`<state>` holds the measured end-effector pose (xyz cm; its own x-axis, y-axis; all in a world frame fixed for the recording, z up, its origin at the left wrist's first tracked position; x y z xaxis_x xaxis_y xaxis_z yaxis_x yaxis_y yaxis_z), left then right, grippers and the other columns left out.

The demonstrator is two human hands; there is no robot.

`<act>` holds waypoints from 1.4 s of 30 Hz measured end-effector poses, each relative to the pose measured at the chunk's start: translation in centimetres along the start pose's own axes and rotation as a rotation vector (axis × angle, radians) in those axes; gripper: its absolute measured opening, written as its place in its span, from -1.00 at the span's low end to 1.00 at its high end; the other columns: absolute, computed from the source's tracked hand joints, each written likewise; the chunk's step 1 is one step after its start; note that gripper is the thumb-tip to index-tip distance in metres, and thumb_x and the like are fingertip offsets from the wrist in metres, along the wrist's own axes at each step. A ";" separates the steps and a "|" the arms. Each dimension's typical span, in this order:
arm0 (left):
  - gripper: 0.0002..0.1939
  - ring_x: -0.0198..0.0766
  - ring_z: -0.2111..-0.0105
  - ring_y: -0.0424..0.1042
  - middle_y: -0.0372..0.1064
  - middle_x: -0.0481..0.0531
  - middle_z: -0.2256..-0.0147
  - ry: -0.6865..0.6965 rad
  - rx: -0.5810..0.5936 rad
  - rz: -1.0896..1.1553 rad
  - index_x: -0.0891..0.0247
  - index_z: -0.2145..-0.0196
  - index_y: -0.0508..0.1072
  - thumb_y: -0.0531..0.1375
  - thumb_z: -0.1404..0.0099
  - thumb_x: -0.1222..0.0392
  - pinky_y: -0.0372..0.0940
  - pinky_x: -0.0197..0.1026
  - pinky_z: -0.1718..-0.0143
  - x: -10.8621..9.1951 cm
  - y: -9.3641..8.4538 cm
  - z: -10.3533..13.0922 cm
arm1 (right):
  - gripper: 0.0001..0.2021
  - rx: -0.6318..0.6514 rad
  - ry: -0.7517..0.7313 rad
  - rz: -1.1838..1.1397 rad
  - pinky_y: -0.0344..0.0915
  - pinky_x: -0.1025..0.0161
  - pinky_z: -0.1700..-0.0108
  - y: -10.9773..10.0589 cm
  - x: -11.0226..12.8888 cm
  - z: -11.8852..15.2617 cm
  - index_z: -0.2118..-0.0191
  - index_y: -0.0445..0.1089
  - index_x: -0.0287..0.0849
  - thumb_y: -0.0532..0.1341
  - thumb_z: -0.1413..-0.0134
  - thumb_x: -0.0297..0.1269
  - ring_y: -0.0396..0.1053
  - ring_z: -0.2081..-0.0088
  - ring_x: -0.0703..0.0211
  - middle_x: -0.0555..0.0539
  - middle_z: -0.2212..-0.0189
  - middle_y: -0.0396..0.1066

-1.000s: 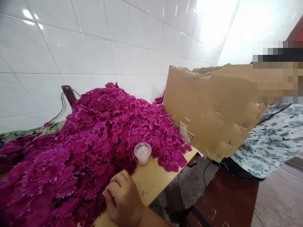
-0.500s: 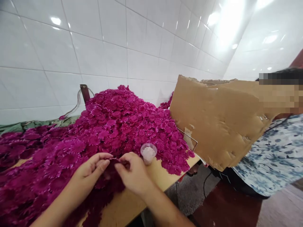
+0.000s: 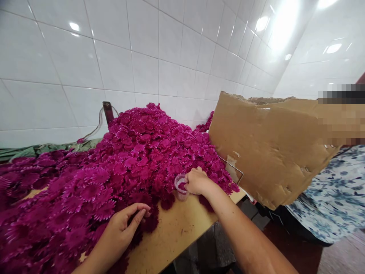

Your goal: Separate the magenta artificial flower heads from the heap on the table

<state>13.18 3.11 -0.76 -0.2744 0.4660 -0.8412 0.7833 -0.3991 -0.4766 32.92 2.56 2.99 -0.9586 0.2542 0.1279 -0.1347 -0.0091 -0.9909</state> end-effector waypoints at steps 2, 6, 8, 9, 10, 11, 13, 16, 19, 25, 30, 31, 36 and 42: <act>-0.78 -0.22 0.43 0.43 0.46 0.00 0.46 0.012 -0.003 -0.018 0.20 0.38 0.43 0.01 -0.20 0.13 0.31 -0.25 0.36 0.2 0.0 0.2 | -0.85 0.041 -0.030 -0.016 0.12 0.29 0.34 0.8 0.1 -0.3 0.72 0.33 -0.14 0.24 0.26 -0.39 0.19 0.40 0.17 0.00 0.63 0.24; -0.78 -0.24 0.41 0.44 0.47 0.00 0.43 0.051 0.011 -0.056 0.19 0.36 0.43 -0.01 -0.23 0.16 0.31 -0.27 0.35 0.1 0.1 0.4 | -0.88 0.105 -0.065 -0.062 0.11 0.35 0.45 1.8 -0.3 -0.8 0.68 0.37 -0.12 0.26 0.24 -0.32 0.15 0.55 0.29 0.09 0.74 0.19; -0.77 -0.26 0.40 0.44 0.47 0.00 0.41 0.083 0.011 -0.095 0.19 0.35 0.43 -0.01 -0.24 0.17 0.31 -0.28 0.35 -0.2 0.2 0.4 | -0.92 0.089 -0.062 -0.070 0.12 0.34 0.43 1.5 -0.6 -1.1 0.62 0.40 -0.12 0.25 0.22 -0.32 0.19 0.52 0.27 0.08 0.70 0.26; -0.77 -0.26 0.39 0.44 0.47 0.00 0.41 0.103 0.005 -0.124 0.19 0.34 0.43 -0.02 -0.24 0.19 0.31 -0.28 0.34 -0.5 0.1 0.4 | -0.95 0.070 -0.058 -0.071 0.13 0.34 0.41 1.2 -0.7 -1.3 0.59 0.42 -0.12 0.25 0.22 -0.32 0.21 0.49 0.25 0.06 0.67 0.30; -0.77 -0.26 0.38 0.44 0.47 0.01 0.39 0.126 -0.008 -0.161 0.19 0.33 0.43 -0.02 -0.24 0.20 0.31 -0.27 0.34 -0.8 0.0 0.4 | -0.97 0.048 -0.055 -0.072 0.13 0.33 0.39 0.8 -0.8 -1.4 0.56 0.42 -0.12 0.25 0.21 -0.33 0.23 0.46 0.23 0.04 0.64 0.33; -0.77 -0.25 0.37 0.44 0.47 0.01 0.37 0.154 -0.020 -0.201 0.19 0.32 0.43 -0.02 -0.24 0.22 0.31 -0.25 0.33 -1.4 -0.1 0.3 | -0.97 0.027 -0.056 -0.075 0.14 0.32 0.37 0.3 -0.7 -1.5 0.54 0.43 -0.13 0.24 0.19 -0.34 0.25 0.43 0.21 0.03 0.61 0.36; -0.76 -0.23 0.32 0.43 0.47 0.04 0.32 0.233 -0.033 -0.281 0.20 0.29 0.43 -0.03 -0.24 0.26 0.30 -0.20 0.28 -3.0 0.0 0.0 | -0.96 -0.016 -0.070 -0.081 0.14 0.31 0.33 -0.5 -0.4 -1.5 0.53 0.42 -0.13 0.22 0.16 -0.35 0.26 0.40 0.20 0.02 0.58 0.38; -0.75 -0.17 0.18 0.39 0.45 0.10 0.19 0.358 -0.002 -0.389 0.24 0.20 0.41 0.00 -0.22 0.28 0.24 -0.08 0.13 -6.1 1.4 -1.0 | -0.94 -0.083 -0.114 -0.082 0.12 0.26 0.23 -1.5 0.6 -1.1 0.54 0.40 -0.15 0.20 0.15 -0.39 0.26 0.36 0.18 -0.02 0.51 0.39; -0.67 -0.06 0.03 0.27 0.35 0.19 0.05 0.418 0.082 -0.501 0.32 0.10 0.36 0.07 -0.19 0.16 0.11 0.05 -0.01 -8.4 4.3 -2.6 | -0.93 -0.134 -0.150 -0.079 0.09 0.24 0.16 -2.0 1.1 -0.5 0.56 0.37 -0.16 0.20 0.19 -0.46 0.26 0.30 0.14 -0.05 0.45 0.38; -0.61 -0.03 0.06 0.28 0.39 0.23 0.12 0.542 0.291 -0.697 0.38 0.14 0.37 0.05 -0.19 0.04 0.01 0.08 -0.06 -9.7 10.1 -5.3 | -0.92 -0.214 -0.101 -0.141 0.14 0.28 0.27 -3.2 -1.7 0.4 0.47 0.33 -0.18 0.10 0.08 -0.44 0.26 0.36 0.18 -0.04 0.47 0.34; -0.60 -0.03 0.11 0.33 0.40 0.23 0.14 0.572 0.413 -0.791 0.34 0.13 0.37 0.06 -0.18 0.02 0.05 0.08 0.00 -8.9 12.2 -6.1 | -0.91 -0.271 -0.087 -0.300 0.14 0.31 0.37 -3.3 -3.3 0.6 0.45 0.31 -0.18 0.08 0.03 -0.36 0.24 0.44 0.22 0.00 0.51 0.32; -0.62 -0.02 0.12 0.34 0.40 0.24 0.14 0.564 0.433 -0.802 0.34 0.14 0.37 0.06 -0.18 0.03 0.08 0.06 0.03 -8.7 12.5 -6.2 | -0.91 -0.271 -0.097 -0.322 0.13 0.31 0.36 -3.1 -3.2 0.5 0.44 0.32 -0.18 0.08 0.04 -0.37 0.23 0.43 0.22 0.00 0.51 0.33; -0.73 -0.05 0.18 0.38 0.45 0.18 0.22 0.542 0.477 -0.836 0.27 0.22 0.40 0.07 -0.18 0.08 0.16 0.01 0.12 -8.5 12.6 -6.5 | -0.93 -0.204 -0.142 -0.297 0.13 0.26 0.26 -1.7 -2.0 0.0 0.46 0.37 -0.18 0.14 0.08 -0.42 0.25 0.36 0.19 -0.02 0.48 0.36; -0.82 -0.18 0.29 0.41 0.48 0.06 0.37 0.564 0.381 -0.770 0.23 0.40 0.44 0.03 -0.21 0.23 0.15 -0.06 0.12 -9.6 9.0 -5.8 | -0.95 -0.193 -0.157 -0.235 0.10 0.19 0.18 -0.7 -1.3 -0.4 0.45 0.43 -0.17 0.22 0.13 -0.41 0.21 0.26 0.12 -0.07 0.41 0.36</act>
<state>26.10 -0.38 4.47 -0.2483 0.9656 -0.0772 0.2496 -0.0132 -0.9683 34.37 2.57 3.49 -0.9358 0.0759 0.3442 -0.3211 0.2196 -0.9212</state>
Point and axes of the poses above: each hand's wrist, its own z-axis away from the middle knuckle, its own y-axis out of the palm, x = y × z, the point moved 10 cm from there along -z, towards the middle knuckle
